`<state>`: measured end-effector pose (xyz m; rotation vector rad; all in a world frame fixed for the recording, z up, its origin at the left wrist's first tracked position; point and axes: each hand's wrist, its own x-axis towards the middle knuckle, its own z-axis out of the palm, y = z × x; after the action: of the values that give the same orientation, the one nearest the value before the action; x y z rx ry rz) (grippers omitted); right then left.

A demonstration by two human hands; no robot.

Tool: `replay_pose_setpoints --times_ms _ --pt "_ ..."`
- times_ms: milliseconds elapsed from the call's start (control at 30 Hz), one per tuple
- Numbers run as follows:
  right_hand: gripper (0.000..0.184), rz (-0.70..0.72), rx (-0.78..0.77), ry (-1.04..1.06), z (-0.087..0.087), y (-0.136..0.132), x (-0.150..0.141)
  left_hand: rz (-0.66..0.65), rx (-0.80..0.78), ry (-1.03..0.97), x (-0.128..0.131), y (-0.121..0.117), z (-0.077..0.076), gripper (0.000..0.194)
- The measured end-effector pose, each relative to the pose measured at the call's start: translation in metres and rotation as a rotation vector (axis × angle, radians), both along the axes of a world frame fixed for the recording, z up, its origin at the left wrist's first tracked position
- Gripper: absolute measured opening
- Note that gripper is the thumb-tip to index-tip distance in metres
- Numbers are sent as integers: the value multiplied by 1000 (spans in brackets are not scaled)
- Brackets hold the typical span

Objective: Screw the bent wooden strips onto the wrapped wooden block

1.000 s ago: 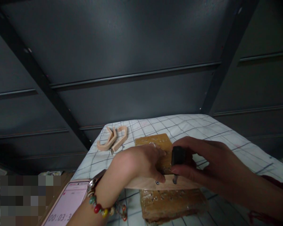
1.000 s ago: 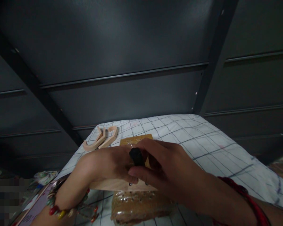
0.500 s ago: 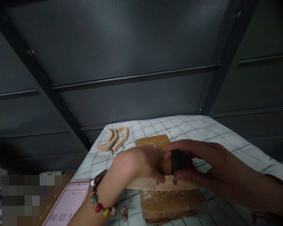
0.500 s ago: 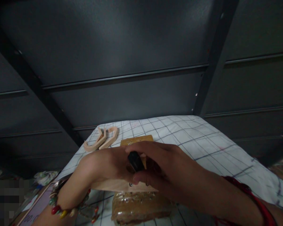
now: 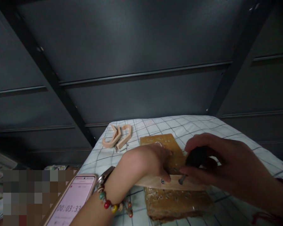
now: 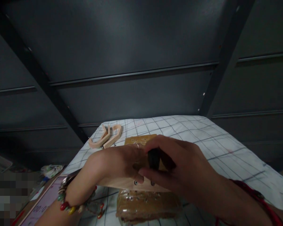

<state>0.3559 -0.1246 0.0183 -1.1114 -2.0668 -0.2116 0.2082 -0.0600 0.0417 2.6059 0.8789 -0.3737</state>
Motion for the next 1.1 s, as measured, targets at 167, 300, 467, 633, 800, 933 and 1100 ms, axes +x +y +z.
replay_pose_setpoints --times_ms 167,300,467,633,800,933,1100 --pt "25 -60 88 -70 2 4 -3 66 5 88 6 -6 3 43" --pt "26 32 91 -159 6 -4 -4 150 44 115 7 -18 8 33" --pt "25 93 -13 -234 10 -9 4 191 27 129 7 -17 10 41" --pt "19 72 -37 -150 7 -6 9 92 26 80 6 -11 6 30" --pt "14 42 -39 -73 6 -7 10 116 42 81 3 -11 3 37" --pt "11 -6 -84 -3 7 -9 7 99 82 124 6 -12 6 37" --pt "19 -95 -42 53 8 -6 1 124 52 125 9 -13 11 34"
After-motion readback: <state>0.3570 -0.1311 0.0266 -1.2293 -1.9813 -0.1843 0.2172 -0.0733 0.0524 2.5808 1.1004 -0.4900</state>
